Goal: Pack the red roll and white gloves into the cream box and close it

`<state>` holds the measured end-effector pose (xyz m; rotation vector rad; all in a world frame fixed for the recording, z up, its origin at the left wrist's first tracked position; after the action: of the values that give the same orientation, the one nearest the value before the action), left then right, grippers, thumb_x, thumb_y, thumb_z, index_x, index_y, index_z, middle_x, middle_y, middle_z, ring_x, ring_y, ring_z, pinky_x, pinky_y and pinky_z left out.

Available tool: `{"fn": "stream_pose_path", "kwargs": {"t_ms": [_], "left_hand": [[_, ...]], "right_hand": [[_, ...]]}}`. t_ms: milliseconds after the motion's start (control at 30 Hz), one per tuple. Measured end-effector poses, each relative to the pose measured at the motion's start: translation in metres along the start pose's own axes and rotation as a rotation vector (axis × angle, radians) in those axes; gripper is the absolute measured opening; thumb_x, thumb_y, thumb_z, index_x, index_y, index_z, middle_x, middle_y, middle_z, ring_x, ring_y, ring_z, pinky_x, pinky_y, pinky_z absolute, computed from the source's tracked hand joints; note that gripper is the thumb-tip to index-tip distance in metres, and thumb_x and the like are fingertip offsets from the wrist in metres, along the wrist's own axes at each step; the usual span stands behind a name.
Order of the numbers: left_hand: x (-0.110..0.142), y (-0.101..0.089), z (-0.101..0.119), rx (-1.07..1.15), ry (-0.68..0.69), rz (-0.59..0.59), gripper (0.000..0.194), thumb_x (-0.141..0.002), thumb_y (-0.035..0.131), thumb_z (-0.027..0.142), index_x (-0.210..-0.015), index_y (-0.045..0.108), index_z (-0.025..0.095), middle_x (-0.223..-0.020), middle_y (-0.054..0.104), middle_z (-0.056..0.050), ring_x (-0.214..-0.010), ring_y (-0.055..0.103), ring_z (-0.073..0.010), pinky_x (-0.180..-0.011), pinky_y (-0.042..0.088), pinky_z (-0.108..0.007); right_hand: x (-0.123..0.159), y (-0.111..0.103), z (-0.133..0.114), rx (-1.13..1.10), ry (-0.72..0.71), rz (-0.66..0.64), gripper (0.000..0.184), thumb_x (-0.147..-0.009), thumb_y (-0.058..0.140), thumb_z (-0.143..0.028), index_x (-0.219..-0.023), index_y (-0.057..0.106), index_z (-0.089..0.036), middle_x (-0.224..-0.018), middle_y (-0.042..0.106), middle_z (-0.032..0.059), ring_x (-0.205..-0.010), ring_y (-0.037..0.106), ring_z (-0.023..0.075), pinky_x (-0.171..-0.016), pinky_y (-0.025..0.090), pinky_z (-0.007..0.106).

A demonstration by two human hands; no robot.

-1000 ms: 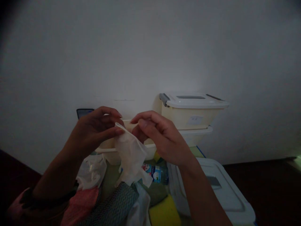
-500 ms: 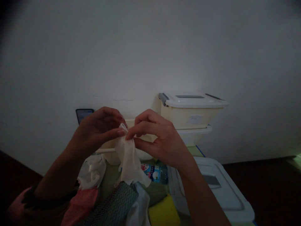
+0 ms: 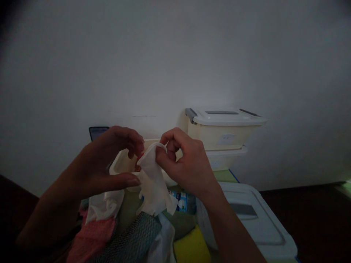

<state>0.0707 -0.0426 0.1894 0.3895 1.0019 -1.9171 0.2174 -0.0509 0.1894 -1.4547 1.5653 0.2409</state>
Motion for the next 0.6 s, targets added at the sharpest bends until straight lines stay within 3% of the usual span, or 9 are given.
{"fn": "stream_pose_path", "kwargs": {"t_ms": [100,267,433,600], "left_hand": [[-0.001,0.002,-0.001,-0.066,0.000,0.034,0.038,-0.074,0.074,0.023,-0.103,0.049,0.019,-0.090,0.055,0.001,-0.076,0.055,-0.0109,-0.065,0.049,-0.023],[0.000,-0.005,-0.006,-0.125,-0.034,0.082,0.018,-0.082,0.062,0.015,-0.096,0.052,0.019,-0.083,0.058,0.001,-0.073,0.056,-0.0105,-0.066,0.049,-0.023],[0.002,-0.021,0.004,0.050,0.020,0.336,0.022,-0.074,0.067,0.007,-0.089,0.056,0.019,-0.083,0.060,0.002,-0.077,0.059,-0.0111,-0.071,0.052,-0.022],[0.005,-0.024,0.012,0.286,0.070,0.498,0.025,-0.072,0.069,0.003,-0.089,0.058,0.018,-0.079,0.060,0.003,-0.066,0.058,-0.0060,-0.055,0.049,-0.012]], "right_hand": [[0.001,0.006,0.001,-0.024,0.053,-0.032,0.007,-0.076,0.060,-0.014,-0.079,0.055,-0.018,-0.058,0.045,-0.0071,-0.052,0.044,0.0081,-0.052,0.037,0.023],[-0.001,0.002,-0.006,-0.039,-0.057,-0.016,0.007,-0.076,0.060,-0.013,-0.077,0.055,-0.018,-0.076,0.050,-0.0005,-0.071,0.050,0.0125,-0.066,0.042,0.028],[0.003,-0.008,-0.009,-0.076,-0.046,0.045,0.007,-0.080,0.062,-0.016,-0.081,0.056,-0.020,-0.079,0.057,0.0001,-0.076,0.054,0.0142,-0.071,0.044,0.031],[0.011,-0.017,-0.017,-0.216,0.028,0.153,0.010,-0.082,0.065,-0.022,-0.091,0.063,-0.026,-0.083,0.062,-0.0016,-0.071,0.057,0.0115,-0.064,0.047,0.026]]}}
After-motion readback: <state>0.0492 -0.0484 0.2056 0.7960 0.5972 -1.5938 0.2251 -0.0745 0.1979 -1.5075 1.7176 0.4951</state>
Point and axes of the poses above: each hand's wrist, its own x-axis away from the middle knuckle, its own y-axis out of the palm, z = x × y, the point moved 7 cm from there along -x, towards the middle knuckle
